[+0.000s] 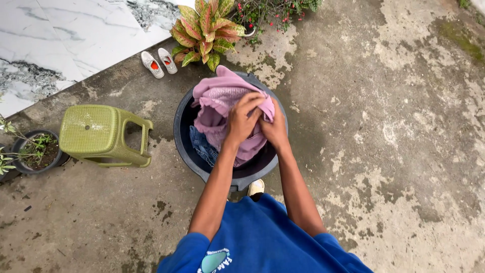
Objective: Hanging clothes on a drying rack using hangers.
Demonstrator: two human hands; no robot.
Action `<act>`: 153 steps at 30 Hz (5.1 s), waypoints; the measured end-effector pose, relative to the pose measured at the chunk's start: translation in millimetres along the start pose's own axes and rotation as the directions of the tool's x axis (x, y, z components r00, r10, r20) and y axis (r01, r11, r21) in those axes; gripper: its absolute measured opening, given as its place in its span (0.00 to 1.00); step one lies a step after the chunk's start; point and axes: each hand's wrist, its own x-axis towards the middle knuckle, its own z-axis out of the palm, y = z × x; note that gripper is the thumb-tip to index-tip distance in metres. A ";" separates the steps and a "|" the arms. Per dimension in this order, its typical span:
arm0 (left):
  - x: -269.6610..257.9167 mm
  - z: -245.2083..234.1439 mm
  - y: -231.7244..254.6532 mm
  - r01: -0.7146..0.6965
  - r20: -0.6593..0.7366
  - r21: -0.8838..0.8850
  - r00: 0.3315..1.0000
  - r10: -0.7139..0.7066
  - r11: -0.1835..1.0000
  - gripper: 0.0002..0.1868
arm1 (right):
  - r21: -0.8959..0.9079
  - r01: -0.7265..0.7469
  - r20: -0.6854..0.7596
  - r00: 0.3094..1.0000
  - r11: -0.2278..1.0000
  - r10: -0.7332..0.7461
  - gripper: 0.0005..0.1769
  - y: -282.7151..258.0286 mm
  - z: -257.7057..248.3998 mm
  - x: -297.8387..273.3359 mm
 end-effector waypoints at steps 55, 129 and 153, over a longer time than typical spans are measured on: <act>-17.2 -25.8 -63.9 0.264 0.254 0.114 0.924 -0.285 0.958 0.22 | -0.027 -0.048 -0.024 0.999 0.999 0.047 0.11 33.1 -24.2 0.6; -29.4 -10.9 -98.8 0.425 0.523 -0.532 0.845 -0.110 0.732 0.60 | 0.531 0.079 -0.236 0.970 0.844 0.058 0.29 -0.4 17.8 -9.1; -114.9 29.9 -143.3 0.005 0.426 0.111 0.903 -0.052 0.994 0.40 | 0.820 0.320 -0.397 0.915 0.474 0.069 0.22 -74.8 -63.2 -74.0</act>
